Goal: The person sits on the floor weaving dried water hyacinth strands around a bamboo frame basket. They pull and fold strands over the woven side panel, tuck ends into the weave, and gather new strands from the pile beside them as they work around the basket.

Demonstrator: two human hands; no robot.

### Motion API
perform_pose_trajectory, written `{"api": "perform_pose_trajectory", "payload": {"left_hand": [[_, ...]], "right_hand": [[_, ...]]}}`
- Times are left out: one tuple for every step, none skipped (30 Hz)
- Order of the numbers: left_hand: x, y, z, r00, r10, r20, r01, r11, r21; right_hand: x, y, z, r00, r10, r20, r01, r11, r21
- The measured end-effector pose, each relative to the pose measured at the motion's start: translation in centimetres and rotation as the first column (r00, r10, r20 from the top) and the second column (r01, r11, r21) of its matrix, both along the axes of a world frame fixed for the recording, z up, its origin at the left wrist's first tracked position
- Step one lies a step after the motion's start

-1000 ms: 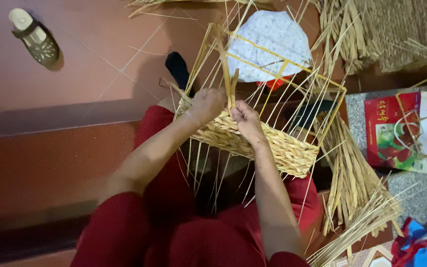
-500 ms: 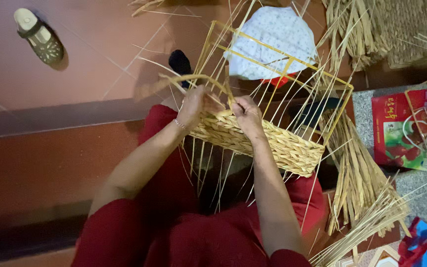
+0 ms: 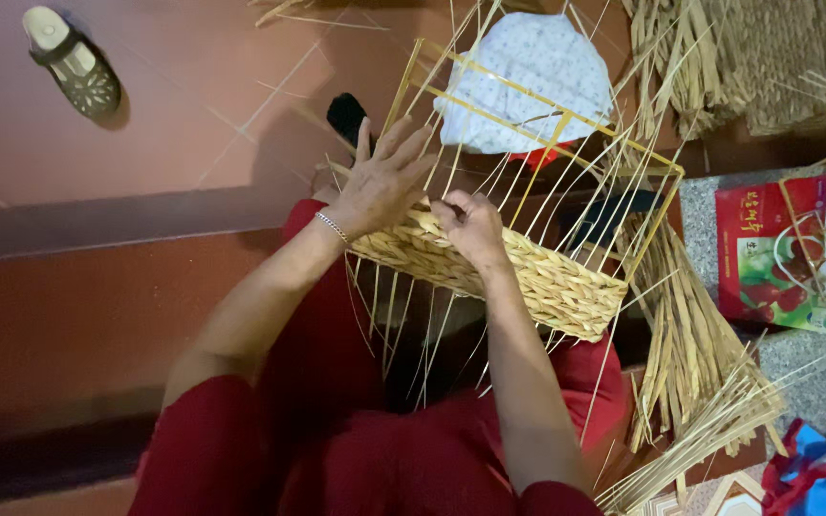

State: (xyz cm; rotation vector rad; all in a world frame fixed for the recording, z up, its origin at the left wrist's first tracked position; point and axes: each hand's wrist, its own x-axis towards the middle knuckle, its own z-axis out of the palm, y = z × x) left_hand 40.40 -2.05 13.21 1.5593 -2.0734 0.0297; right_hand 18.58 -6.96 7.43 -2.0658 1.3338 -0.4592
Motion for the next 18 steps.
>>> {"api": "perform_pose_trajectory", "payload": {"left_hand": [[0.2, 0.1, -0.5, 1.0, -0.026, 0.015, 0.025, 0.997, 0.068], [0.5, 0.2, -1.1, 0.998, -0.05, 0.03, 0.046, 0.99, 0.133], [0.8, 0.3, -1.7, 0.994, -0.042, 0.1, 0.033, 0.996, 0.089], [1.1, 0.5, -2.4, 0.985, -0.031, 0.17, 0.024, 0.999, 0.044], [1.3, 0.7, -3.1, 0.971, -0.021, 0.237, 0.022, 1.0, -0.003], [1.5, 1.0, -3.7, 0.973, -0.053, 0.225, 0.053, 0.999, 0.007], [1.5, 1.5, -4.3, 0.974, -0.086, 0.21, 0.084, 0.996, 0.018], [1.5, 1.8, -4.8, 0.974, -0.116, 0.195, 0.112, 0.993, 0.03], [1.4, 2.2, -5.3, 0.974, -0.112, 0.196, 0.095, 0.991, 0.096], [1.3, 2.4, -5.7, 0.974, -0.109, 0.199, 0.078, 0.984, 0.16], [1.2, 2.5, -6.1, 0.973, -0.109, 0.201, 0.063, 0.973, 0.222], [1.1, 2.6, -6.5, 0.976, -0.074, 0.205, 0.033, 0.98, 0.198], [1.1, 2.6, -6.9, 0.978, -0.045, 0.206, 0.009, 0.985, 0.172], [1.1, 2.6, -7.4, 0.979, -0.019, 0.202, -0.011, 0.989, 0.148], [1.3, 2.6, -7.8, 0.982, -0.034, 0.183, 0.011, 0.992, 0.127], [1.8, 2.6, -8.2, 0.985, -0.053, 0.166, 0.036, 0.994, 0.105], [2.4, 2.6, -8.4, 0.986, -0.077, 0.147, 0.066, 0.995, 0.079], [3.0, 2.6, -8.6, 0.972, -0.062, 0.225, 0.013, 0.977, 0.212]], "right_hand": [[0.5, 0.1, 0.0, 1.0, -0.023, 0.01, 0.024, 0.998, -0.065], [0.9, 0.1, 0.1, 0.999, -0.044, 0.024, 0.047, 0.99, -0.132], [1.1, 0.2, 0.0, 0.997, -0.078, 0.026, 0.081, 0.99, -0.116], [1.3, 0.3, -0.2, 0.993, -0.113, 0.027, 0.115, 0.988, -0.1], [1.4, 0.3, -0.3, 0.988, -0.151, 0.027, 0.153, 0.985, -0.084], [1.5, 0.3, -0.5, 0.983, -0.173, 0.066, 0.178, 0.98, -0.086], [1.5, 0.4, -0.8, 0.976, -0.193, 0.103, 0.202, 0.976, -0.085], [1.5, 0.5, -1.0, 0.967, -0.211, 0.14, 0.224, 0.971, -0.081], [1.6, 0.5, -1.2, 0.964, -0.232, 0.133, 0.245, 0.965, -0.094], [1.7, 0.6, -1.4, 0.959, -0.253, 0.129, 0.267, 0.958, -0.109], [1.7, 0.6, -1.6, 0.953, -0.276, 0.125, 0.291, 0.949, -0.123], [1.8, 0.8, -1.8, 0.95, -0.271, 0.157, 0.291, 0.949, -0.12], [1.8, 0.9, -1.9, 0.944, -0.271, 0.186, 0.296, 0.948, -0.12], [1.6, 1.2, -2.0, 0.938, -0.275, 0.212, 0.303, 0.946, -0.117], [1.5, 1.4, -2.1, 0.941, -0.251, 0.225, 0.29, 0.943, -0.163], [1.4, 1.5, -2.2, 0.944, -0.23, 0.237, 0.281, 0.937, -0.208], [1.3, 1.6, -2.2, 0.946, -0.212, 0.247, 0.275, 0.926, -0.258], [1.1, 1.8, -2.2, 0.945, -0.229, 0.235, 0.285, 0.927, -0.243]]}}
